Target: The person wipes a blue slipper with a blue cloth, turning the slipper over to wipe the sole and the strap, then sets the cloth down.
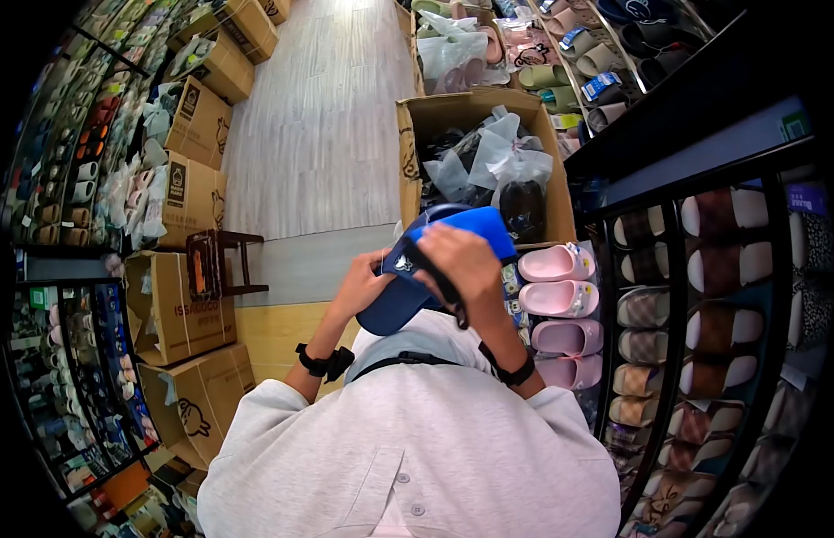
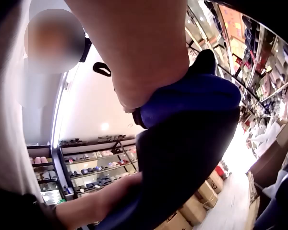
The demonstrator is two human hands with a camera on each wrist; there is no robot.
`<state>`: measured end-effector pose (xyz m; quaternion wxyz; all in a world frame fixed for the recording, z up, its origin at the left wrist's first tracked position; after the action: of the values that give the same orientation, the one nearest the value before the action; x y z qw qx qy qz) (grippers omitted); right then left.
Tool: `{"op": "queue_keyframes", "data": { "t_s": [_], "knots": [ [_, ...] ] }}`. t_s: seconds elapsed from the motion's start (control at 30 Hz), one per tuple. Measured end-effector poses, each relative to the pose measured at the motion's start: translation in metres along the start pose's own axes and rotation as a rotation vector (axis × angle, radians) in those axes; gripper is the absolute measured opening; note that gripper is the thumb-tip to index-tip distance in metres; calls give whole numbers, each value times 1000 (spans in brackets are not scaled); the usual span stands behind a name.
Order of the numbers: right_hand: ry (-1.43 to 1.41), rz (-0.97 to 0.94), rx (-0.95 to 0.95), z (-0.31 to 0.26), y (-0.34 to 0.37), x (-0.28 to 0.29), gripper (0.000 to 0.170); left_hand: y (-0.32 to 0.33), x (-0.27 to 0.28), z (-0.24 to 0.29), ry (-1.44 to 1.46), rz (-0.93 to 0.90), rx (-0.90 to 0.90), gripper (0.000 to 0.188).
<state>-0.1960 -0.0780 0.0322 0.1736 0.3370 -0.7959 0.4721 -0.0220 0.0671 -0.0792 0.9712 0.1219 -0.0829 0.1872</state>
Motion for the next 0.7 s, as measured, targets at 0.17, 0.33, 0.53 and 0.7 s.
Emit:
{"op": "queue_keyframes", "data": {
  "t_s": [0.17, 0.33, 0.53, 0.7],
  "knots": [
    [-6, -172, 306, -24, 16, -19, 46, -1, 1, -4, 252, -3, -103, 30],
    [11, -74, 52, 4, 4, -6, 53, 6, 3, -4, 140, 31, -79, 30],
    [36, -156, 155, -7, 5, -10, 50, 7, 1, -4, 186, 42, -42, 31],
    [-28, -270, 266, -15, 15, -10, 46, 9, 2, -6, 256, 39, -66, 31]
  ]
}}
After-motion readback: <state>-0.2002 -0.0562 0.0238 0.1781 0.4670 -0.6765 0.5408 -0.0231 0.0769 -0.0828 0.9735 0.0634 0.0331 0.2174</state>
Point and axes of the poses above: each hand's wrist, its own y-axis away from the middle knuckle, its own x-axis out of the back of the hand, z = x × y, the point moved 2 cm from there along -y, towards the middle knuckle, and after that the axes turned 3 degrees about -y, right-handed, at the moved point
